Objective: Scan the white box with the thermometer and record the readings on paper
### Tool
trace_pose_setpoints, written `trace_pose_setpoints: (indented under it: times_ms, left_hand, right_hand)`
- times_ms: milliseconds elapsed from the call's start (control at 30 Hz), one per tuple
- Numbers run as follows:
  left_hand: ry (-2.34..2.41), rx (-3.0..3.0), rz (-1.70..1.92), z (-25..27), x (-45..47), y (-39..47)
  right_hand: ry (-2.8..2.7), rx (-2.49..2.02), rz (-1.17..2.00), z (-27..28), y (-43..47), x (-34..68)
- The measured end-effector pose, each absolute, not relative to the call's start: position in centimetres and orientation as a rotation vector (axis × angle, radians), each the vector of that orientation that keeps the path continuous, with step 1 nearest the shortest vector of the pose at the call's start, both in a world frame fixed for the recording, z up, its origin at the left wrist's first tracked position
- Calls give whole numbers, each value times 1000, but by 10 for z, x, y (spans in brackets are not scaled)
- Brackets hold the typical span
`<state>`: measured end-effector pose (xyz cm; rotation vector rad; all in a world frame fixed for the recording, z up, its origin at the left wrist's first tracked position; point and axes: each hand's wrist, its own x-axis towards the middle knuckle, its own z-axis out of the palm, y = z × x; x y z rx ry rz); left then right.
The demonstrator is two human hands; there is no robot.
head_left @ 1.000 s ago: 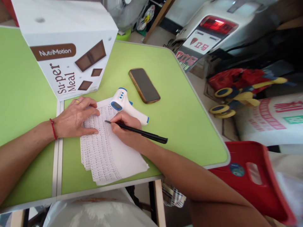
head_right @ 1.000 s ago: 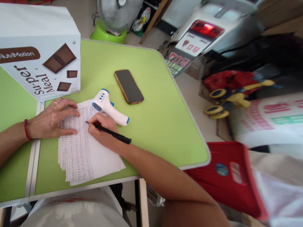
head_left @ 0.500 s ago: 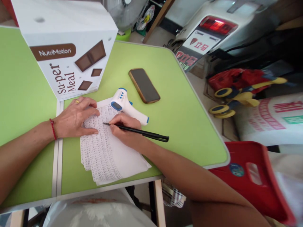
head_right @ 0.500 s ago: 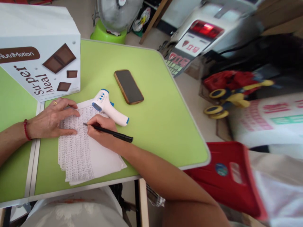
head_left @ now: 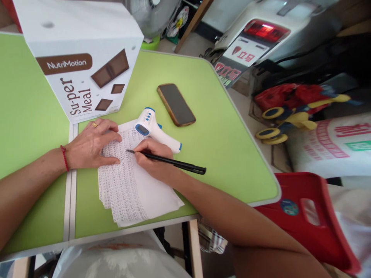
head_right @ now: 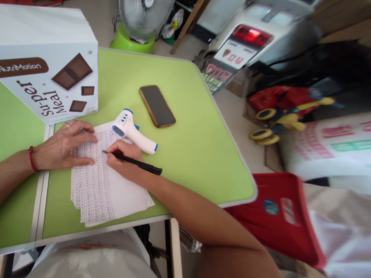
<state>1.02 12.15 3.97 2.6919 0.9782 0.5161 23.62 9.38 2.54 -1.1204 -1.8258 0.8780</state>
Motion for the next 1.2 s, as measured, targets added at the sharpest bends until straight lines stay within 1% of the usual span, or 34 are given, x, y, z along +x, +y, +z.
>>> trace_pose_setpoints:
  times_ms: [100, 367, 667, 833, 1200]
  left_hand:
    - [964, 2704, 526, 39, 10, 122]
    - [964, 2712, 542, 38, 9, 122]
    - [971, 2712, 534, 38, 10, 122]
    - [956, 2716, 552, 37, 9, 122]
    - [931, 2722, 585, 36, 9, 122]
  right_hand:
    - [-1832, -1126, 845, 25, 94, 236]
    - [-1870, -1139, 876, 29, 94, 238]
    - [-1876, -1108, 778, 24, 94, 237]
    - [-1898, -1060, 827, 25, 94, 239]
    - [-1811, -1153, 794, 26, 94, 236]
